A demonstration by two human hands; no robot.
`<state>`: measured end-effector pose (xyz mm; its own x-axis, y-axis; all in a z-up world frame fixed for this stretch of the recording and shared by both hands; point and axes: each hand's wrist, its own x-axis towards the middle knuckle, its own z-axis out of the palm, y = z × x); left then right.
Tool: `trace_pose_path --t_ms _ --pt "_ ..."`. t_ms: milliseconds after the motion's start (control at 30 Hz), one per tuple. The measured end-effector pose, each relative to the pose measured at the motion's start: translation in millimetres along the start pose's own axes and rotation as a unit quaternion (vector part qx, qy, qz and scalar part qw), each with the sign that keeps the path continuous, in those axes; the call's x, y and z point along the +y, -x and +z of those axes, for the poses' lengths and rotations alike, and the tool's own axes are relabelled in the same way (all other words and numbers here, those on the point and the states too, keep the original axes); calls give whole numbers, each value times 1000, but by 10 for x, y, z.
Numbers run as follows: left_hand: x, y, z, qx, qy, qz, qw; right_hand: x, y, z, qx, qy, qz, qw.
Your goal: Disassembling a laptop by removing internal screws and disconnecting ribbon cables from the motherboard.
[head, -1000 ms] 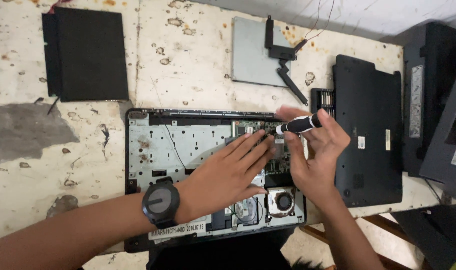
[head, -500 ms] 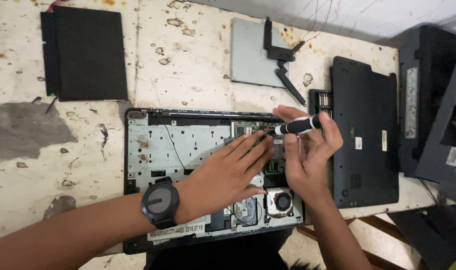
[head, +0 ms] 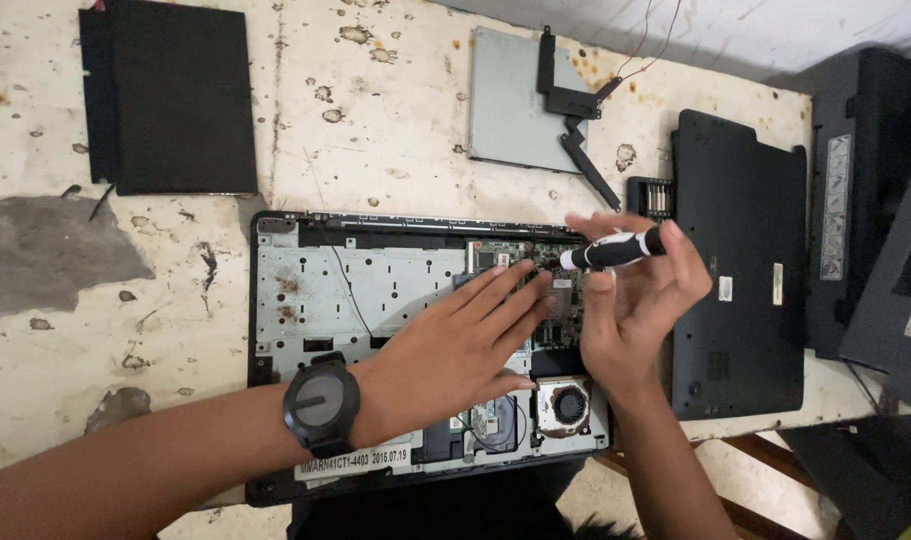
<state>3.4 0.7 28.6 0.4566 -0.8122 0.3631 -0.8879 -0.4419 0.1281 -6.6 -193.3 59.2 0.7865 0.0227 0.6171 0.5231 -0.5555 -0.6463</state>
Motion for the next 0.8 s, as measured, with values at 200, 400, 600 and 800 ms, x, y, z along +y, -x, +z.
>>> trace_pose_path --t_ms 200,400,600,800 --pt "5 3 24 -6 -14 2 1000 -21 -73 3 -11 -6 -18 1000" --pt "7 20 12 -10 -13 6 1000 8 -44 16 13 -32 -43 998" --pt "-3 15 -11 -4 -6 6 1000 -51 -92 -8 -38 -17 -84 996" --pt "-4 6 -5 -3 8 2 1000 -84 -108 -6 -8 37 -78 996"
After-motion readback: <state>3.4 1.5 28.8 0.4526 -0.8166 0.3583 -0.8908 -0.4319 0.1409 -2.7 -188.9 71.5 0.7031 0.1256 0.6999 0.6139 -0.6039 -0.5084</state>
